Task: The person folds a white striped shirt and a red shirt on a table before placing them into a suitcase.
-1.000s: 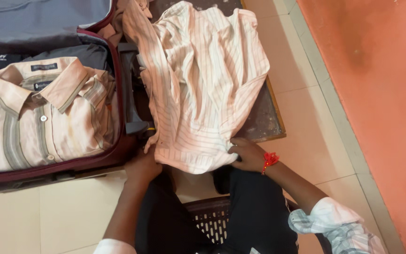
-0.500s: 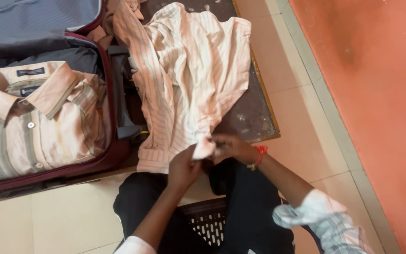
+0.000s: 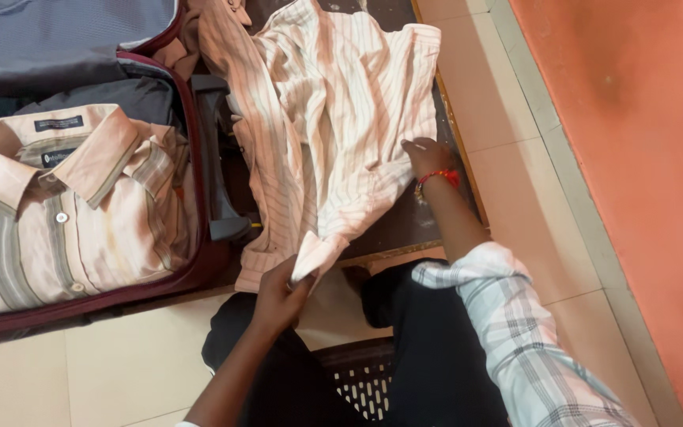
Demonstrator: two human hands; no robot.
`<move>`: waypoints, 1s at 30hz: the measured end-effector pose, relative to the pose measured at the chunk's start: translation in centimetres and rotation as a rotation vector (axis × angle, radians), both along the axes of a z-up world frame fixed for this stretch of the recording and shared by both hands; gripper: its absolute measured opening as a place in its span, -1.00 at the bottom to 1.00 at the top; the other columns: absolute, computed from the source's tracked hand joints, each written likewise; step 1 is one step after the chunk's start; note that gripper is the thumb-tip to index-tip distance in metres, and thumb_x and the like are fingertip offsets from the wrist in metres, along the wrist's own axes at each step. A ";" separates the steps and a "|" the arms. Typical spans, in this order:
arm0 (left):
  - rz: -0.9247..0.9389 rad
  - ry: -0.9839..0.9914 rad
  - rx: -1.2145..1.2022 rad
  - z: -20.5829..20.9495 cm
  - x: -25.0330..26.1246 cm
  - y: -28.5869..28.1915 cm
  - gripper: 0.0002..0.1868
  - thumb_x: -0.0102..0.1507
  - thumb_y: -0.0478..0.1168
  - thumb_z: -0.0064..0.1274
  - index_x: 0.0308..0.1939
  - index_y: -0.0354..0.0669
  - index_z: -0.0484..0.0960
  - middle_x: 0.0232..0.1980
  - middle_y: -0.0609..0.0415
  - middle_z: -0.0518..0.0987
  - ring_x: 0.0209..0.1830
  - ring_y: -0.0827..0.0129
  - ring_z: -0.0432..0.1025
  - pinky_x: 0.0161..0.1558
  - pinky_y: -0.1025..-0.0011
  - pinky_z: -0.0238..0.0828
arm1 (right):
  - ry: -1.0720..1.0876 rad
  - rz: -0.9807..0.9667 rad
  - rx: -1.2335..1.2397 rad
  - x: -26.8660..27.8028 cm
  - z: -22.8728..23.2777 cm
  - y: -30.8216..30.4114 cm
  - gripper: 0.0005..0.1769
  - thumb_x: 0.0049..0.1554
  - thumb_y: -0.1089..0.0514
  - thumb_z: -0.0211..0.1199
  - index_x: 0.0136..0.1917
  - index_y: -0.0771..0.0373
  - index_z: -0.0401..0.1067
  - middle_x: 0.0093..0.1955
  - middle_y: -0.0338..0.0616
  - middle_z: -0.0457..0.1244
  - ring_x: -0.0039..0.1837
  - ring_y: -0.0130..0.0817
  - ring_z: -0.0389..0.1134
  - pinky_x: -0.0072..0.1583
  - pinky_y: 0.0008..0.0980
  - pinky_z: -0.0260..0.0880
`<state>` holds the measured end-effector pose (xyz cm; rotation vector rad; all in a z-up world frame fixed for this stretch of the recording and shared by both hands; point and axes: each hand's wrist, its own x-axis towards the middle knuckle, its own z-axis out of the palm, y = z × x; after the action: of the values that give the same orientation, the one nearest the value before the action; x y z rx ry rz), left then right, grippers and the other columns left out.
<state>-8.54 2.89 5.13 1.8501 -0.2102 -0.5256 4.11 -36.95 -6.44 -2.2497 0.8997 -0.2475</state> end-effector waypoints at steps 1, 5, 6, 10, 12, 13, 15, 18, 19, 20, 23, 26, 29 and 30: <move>-0.018 -0.009 0.006 -0.3 0.2 0.1 -0.71 0.27 -0.18 0.14 0.04 -0.20 0.68 -0.45 -0.02 0.62 -0.57 0.35 0.43 -0.42 0.38 0.37 | 0.021 -0.028 0.115 1.0 0.4 -0.3 -0.51 0.02 -0.12 0.48 0.04 0.31 0.61 0.09 0.16 0.33 0.10 -0.05 0.34 0.18 -0.13 0.34; -0.084 -0.228 0.034 -1.5 0.7 -0.3 -0.57 0.23 -0.13 0.18 0.14 -0.23 0.60 -0.11 -0.11 0.70 -0.14 0.23 0.60 -0.11 0.32 0.47 | -0.307 -0.170 0.646 1.7 0.3 -3.5 -0.67 0.09 0.17 0.42 0.05 0.47 0.64 -0.22 0.03 0.32 -0.16 -0.17 0.29 -0.07 -0.29 0.27; -0.080 -0.208 0.047 -1.8 0.9 -0.5 -0.53 0.24 -0.11 0.20 0.18 -0.23 0.56 -0.05 -0.14 0.70 -0.06 0.17 0.60 -0.04 0.30 0.47 | -0.562 -0.241 0.713 1.9 0.1 -4.1 -0.73 0.04 0.29 0.40 0.02 0.42 0.61 -0.15 -0.03 0.39 -0.11 -0.29 0.37 -0.01 -0.41 0.35; -0.107 -0.181 0.060 -2.9 1.6 -1.3 -0.27 0.21 -0.09 0.25 0.38 -0.26 0.33 0.13 -0.24 0.59 0.18 0.00 0.50 0.14 0.21 0.41 | -1.268 -0.118 0.968 0.0 0.3 -4.3 -0.77 0.14 0.59 0.29 0.06 0.47 0.46 -0.01 -0.01 0.33 0.03 -0.27 0.39 0.15 -0.34 0.43; -0.142 -0.156 0.008 -3.4 1.8 -1.8 -0.25 0.21 -0.08 0.21 0.42 -0.22 0.29 0.20 -0.19 0.57 0.22 0.02 0.49 0.19 0.21 0.42 | -1.230 0.025 1.086 -2.1 1.9 -2.4 -0.75 0.14 0.55 0.20 0.09 0.43 0.43 0.06 0.02 0.34 0.09 -0.23 0.41 0.21 -0.29 0.46; -0.159 -0.145 -0.017 -3.5 1.8 -2.0 -0.23 0.21 -0.07 0.19 0.44 -0.20 0.26 0.24 -0.17 0.56 0.25 0.03 0.49 0.21 0.21 0.43 | -1.209 0.098 1.144 -3.3 2.9 -0.9 -0.74 0.14 0.53 0.16 0.10 0.41 0.41 0.09 0.03 0.34 0.12 -0.22 0.42 0.24 -0.27 0.47; -0.122 -0.410 0.054 -3.7 1.7 -2.8 -0.25 0.23 -0.12 0.20 0.43 -0.27 0.27 0.32 -0.28 0.48 0.32 -0.10 0.37 0.23 0.14 0.34 | -0.992 0.134 1.077 -5.8 4.9 2.6 -0.66 0.08 0.52 0.12 0.13 0.39 0.43 0.16 0.00 0.35 0.14 -0.25 0.42 0.19 -0.31 0.46; -0.071 -0.391 -0.007 -3.9 2.1 -4.5 -0.34 0.31 -0.11 0.13 0.43 -0.25 0.30 0.36 -0.24 0.46 0.38 -0.04 0.36 0.25 0.16 0.33 | -0.668 0.183 0.963 -10.2 6.5 7.7 -0.54 0.00 0.50 0.05 0.17 0.37 0.45 0.27 -0.04 0.37 0.18 -0.31 0.41 0.13 -0.36 0.44; -0.056 -0.313 -0.055 -4.0 2.5 -5.2 -0.38 0.35 -0.10 0.10 0.43 -0.23 0.31 0.36 -0.20 0.47 0.39 0.01 0.37 0.25 0.19 0.35 | -0.620 0.386 0.808 -11.6 6.6 9.2 -0.57 0.01 0.50 0.09 0.16 0.35 0.43 0.30 -0.05 0.36 0.23 -0.31 0.38 0.18 -0.34 0.44; -0.042 -0.245 -0.111 -4.1 2.9 -6.0 -0.39 0.36 -0.09 0.09 0.44 -0.22 0.32 0.35 -0.18 0.49 0.37 0.04 0.40 0.23 0.19 0.38 | -0.566 0.581 0.647 -12.7 6.7 10.6 -0.60 0.03 0.50 0.12 0.14 0.32 0.42 0.33 -0.05 0.34 0.28 -0.31 0.35 0.24 -0.33 0.43; -0.036 -0.042 -0.188 -4.8 3.8 -8.0 -0.40 0.35 -0.06 0.06 0.44 -0.17 0.34 0.26 -0.11 0.56 0.25 0.12 0.49 0.13 0.22 0.48 | -0.195 0.908 0.240 -15.8 6.5 14.2 -0.59 -0.01 0.28 0.35 0.14 0.12 0.49 0.15 -0.17 0.36 0.19 -0.33 0.38 0.21 -0.29 0.45; -0.129 0.028 -0.012 -6.0 4.3 -8.8 -0.44 0.30 -0.02 0.10 0.34 -0.10 0.43 0.08 -0.05 0.64 0.04 0.21 0.58 -0.01 0.28 0.56 | -0.355 1.204 -0.140 -17.3 5.9 15.1 -0.74 -0.11 0.24 0.40 -0.09 0.14 0.57 0.03 -0.13 0.40 0.21 -0.14 0.37 0.31 -0.05 0.35; -0.218 -0.107 0.255 -7.5 4.0 -9.2 -0.59 0.26 -0.05 0.17 0.14 -0.09 0.65 -0.08 -0.04 0.71 -0.11 0.22 0.61 -0.06 0.29 0.53 | -0.409 1.063 -0.040 -18.4 4.3 13.5 -0.73 -0.07 0.23 0.36 -0.03 0.18 0.58 -0.02 -0.12 0.40 0.09 -0.16 0.44 0.23 -0.06 0.41; -0.206 -0.128 0.299 -7.9 4.0 -9.1 -0.65 0.26 -0.08 0.16 0.09 -0.09 0.69 -0.11 -0.03 0.72 -0.12 0.22 0.61 -0.06 0.29 0.52 | -0.365 0.924 0.115 -18.4 3.5 12.5 -0.70 -0.02 0.24 0.33 0.04 0.21 0.59 -0.01 -0.12 0.43 0.04 -0.23 0.48 0.14 -0.19 0.47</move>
<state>-4.58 -6.25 -2.80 2.1698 -0.4310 -0.6062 -14.33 -24.47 -2.94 -2.1674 -0.3330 -0.1560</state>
